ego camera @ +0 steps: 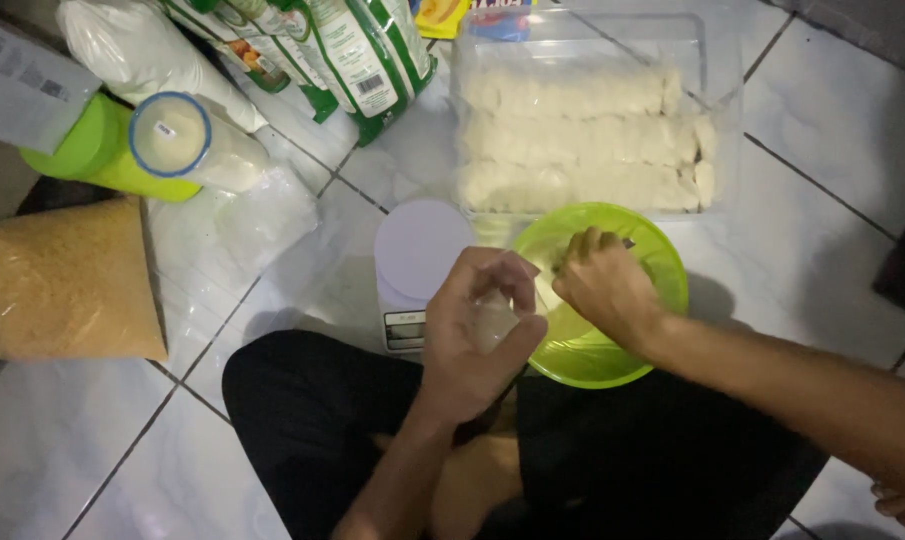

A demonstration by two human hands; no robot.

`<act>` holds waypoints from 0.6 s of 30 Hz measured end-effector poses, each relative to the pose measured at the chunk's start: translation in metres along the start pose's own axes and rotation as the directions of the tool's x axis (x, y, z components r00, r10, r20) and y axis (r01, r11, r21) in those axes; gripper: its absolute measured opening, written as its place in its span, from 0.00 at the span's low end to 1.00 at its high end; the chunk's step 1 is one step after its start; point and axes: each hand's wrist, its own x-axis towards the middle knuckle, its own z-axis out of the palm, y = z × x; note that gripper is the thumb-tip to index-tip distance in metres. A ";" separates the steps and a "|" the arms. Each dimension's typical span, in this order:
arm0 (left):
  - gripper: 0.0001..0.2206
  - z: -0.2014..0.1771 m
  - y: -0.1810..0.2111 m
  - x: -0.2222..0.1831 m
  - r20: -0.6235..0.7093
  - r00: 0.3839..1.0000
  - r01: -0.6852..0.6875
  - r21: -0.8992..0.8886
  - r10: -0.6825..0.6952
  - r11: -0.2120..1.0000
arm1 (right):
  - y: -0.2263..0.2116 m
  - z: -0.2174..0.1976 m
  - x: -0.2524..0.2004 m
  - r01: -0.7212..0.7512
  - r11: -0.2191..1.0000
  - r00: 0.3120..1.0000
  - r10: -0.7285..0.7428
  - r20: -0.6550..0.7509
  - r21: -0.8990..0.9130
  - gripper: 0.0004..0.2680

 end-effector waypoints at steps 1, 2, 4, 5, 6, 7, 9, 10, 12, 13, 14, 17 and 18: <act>0.14 -0.001 0.001 0.001 -0.004 1.000 0.000 0.001 0.000 1.000 | -0.005 0.007 0.002 0.004 1.000 1.000 -0.004 -0.002 0.001 0.07; 0.14 -0.001 0.002 0.001 0.009 1.000 0.006 0.030 -0.007 1.000 | -0.010 0.015 0.002 0.006 1.000 1.000 -0.006 0.011 0.026 0.06; 0.13 -0.002 0.005 0.002 0.019 1.000 0.015 0.058 -0.016 0.998 | -0.016 0.027 0.003 0.011 0.999 1.000 -0.012 0.026 0.051 0.05; 0.13 -0.002 0.007 0.003 0.019 1.000 0.012 0.068 -0.014 0.998 | -0.016 0.031 0.003 0.008 0.990 0.999 -0.014 0.039 0.139 0.06; 0.13 -0.001 0.009 0.005 0.021 1.000 0.007 0.077 -0.008 0.997 | -0.016 0.035 0.003 0.001 0.975 0.999 -0.013 0.051 0.222 0.06; 0.13 -0.001 0.007 0.005 0.021 1.000 0.007 0.075 -0.008 0.997 | -0.011 0.039 0.002 0.002 0.975 0.999 -0.014 0.053 0.221 0.06; 0.13 -0.001 0.005 0.004 0.023 1.000 -0.017 0.040 0.016 0.999 | -0.004 0.044 0.002 -0.051 0.896 0.990 -0.012 0.139 0.442 0.07; 0.13 -0.002 0.006 0.006 0.022 1.000 -0.019 0.040 0.018 0.999 | 0.001 0.036 0.002 -0.049 0.896 0.990 -0.013 0.138 0.441 0.07; 0.13 -0.004 0.008 0.007 0.031 0.999 -0.032 0.071 0.030 0.997 | 0.011 0.019 0.003 -0.115 0.830 0.974 -0.014 0.226 0.545 0.09; 0.13 -0.006 0.008 0.008 0.028 0.999 -0.031 0.072 0.029 0.997 | 0.014 0.013 0.001 -0.112 0.830 0.974 -0.016 0.225 0.546 0.09; 0.14 -0.008 0.006 0.009 0.031 0.999 -0.039 0.083 0.037 0.996 | 0.017 0.007 -0.003 -0.137 0.832 0.965 -0.011 0.264 0.538 0.10; 0.15 -0.011 0.004 0.009 0.038 0.998 -0.050 0.098 0.046 0.994 | 0.029 -0.013 -0.011 -0.198 0.812 0.947 0.013 0.322 0.549 0.11; 0.16 -0.012 0.004 0.010 0.041 0.998 -0.051 0.102 0.047 0.993 | 0.034 -0.021 -0.013 -0.233 0.789 0.939 0.029 0.343 0.569 0.12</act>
